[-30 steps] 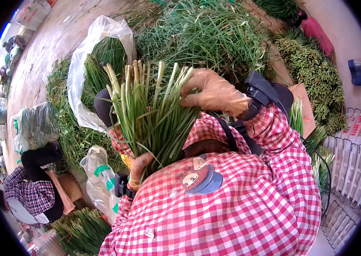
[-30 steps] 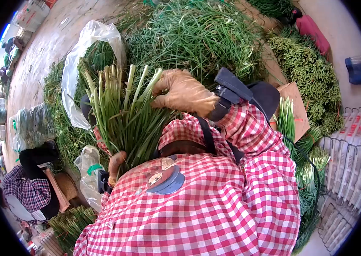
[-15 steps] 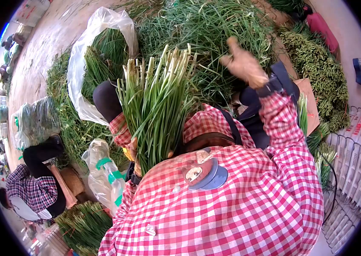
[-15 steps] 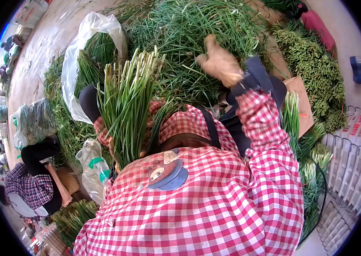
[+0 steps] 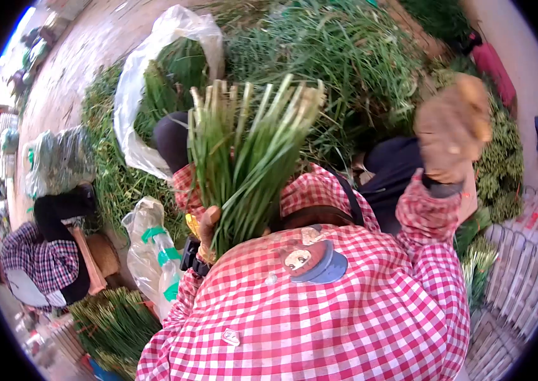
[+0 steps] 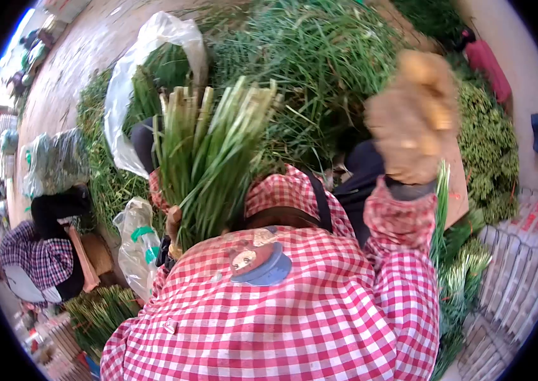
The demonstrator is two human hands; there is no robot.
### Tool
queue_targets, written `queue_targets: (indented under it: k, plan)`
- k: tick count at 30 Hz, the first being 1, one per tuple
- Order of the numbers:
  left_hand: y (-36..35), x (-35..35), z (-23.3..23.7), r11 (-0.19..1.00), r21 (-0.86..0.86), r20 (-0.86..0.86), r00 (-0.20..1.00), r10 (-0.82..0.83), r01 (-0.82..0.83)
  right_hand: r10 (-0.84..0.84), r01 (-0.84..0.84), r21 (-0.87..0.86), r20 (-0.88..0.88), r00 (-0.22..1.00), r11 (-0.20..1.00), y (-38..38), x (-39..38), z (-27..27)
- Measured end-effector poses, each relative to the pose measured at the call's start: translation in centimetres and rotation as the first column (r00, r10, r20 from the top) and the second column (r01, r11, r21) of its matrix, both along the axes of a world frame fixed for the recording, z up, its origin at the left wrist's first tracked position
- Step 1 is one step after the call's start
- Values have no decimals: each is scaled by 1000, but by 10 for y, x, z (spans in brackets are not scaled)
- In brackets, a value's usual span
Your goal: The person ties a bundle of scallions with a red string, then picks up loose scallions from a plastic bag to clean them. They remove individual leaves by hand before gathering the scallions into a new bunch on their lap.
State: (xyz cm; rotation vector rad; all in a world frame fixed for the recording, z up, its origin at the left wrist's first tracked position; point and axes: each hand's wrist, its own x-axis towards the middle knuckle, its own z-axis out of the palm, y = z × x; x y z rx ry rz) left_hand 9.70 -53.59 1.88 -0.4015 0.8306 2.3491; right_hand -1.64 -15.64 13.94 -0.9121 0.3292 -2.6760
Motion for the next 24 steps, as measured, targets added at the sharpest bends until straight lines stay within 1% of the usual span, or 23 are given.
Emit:
queue_targets:
  k: [1, 2, 3, 4, 5, 6, 8, 9, 10, 11, 12, 13, 14, 15, 16, 19, 20, 22, 23, 24]
  plan:
    - [0, 2, 1, 1000, 9, 1, 1000, 6, -6, -162, 160, 49, 22, 987, 986, 11, 0, 8]
    - [0, 3, 2, 1000, 17, 7, 1000, 11, -11, -214, 202, 219, 31, 976, 954, 21, 2, 9]
    - [0, 4, 4, 1000, 23, 8, 1000, 15, -15, -465, 297, 763, 4, 886, 574, 4, 2, 13]
    - [0, 5, 5, 1000, 24, 9, 1000, 17, -18, -522, 365, 930, -293, 801, 38, 1, -2, -7]
    - [0, 5, 7, 1000, 26, 15, 1000, 14, -14, -393, 288, 819, -508, 766, -496, -3, -5, -27]
    - [1, 5, 8, 1000, 24, 17, 1000, 12, -12, -37, 390, 459, -684, 729, -798, 8, -14, -71]
    - [-1, 5, 9, 1000, -20, 15, 1000, -6, 6, -263, 399, 607, -720, 642, -688, -41, -3, -31]
    - [-4, 6, 5, 997, -80, 7, 1000, -14, 14, -483, 593, 727, -680, 553, -345, -54, -2, -38]
    - [-16, 11, -11, 970, -243, -16, 999, -36, 31, -458, 532, 815, -574, 679, -231, -71, 5, -16]
    - [-27, 16, -27, 915, -401, -24, 997, -67, 52, -315, 234, 947, -296, 902, -219, -87, 8, 19]
    - [-34, 15, -37, 836, -545, -42, 993, -106, 66, -159, 91, 984, -115, 981, -151, -99, 8, 34]
    - [-3, 3, 10, 862, -506, -155, 986, -60, -27, -125, 58, 992, -72, 990, -114, -113, 9, 22]
    - [5, -1, 32, 854, -521, -235, 963, -131, -11, -103, 96, 990, -106, 989, -100, -122, 8, 12]
    - [8, 1, 32, 865, -501, -231, 966, -113, -18, -82, 133, 988, -140, 987, -84, -130, 8, 2]
    - [9, 3, 32, 875, -482, -224, 971, -87, -33, -104, -6, 999, 10, 995, 39, -134, 10, 3]
    - [13, 6, 34, 911, -394, -253, 967, 21, -123, -168, -106, 962, 151, 974, 252, -139, 20, -17]
    - [9, 8, 27, 891, -437, -225, 974, 21, -120, -148, -121, 951, 169, 974, 285, -138, 21, -18]
    - [-3, 8, -5, 851, -514, -169, 985, 19, -105, -115, -149, 927, 200, 973, 344, -128, 23, -13]
    - [-7, 9, -18, 696, -709, -310, 936, -169, -109, -109, -200, 918, 250, 962, 342, -122, 23, -3]
    - [-7, 6, -21, 482, -856, -384, 854, -350, -187, -106, -227, 922, 271, 957, 313, -117, 22, 4]
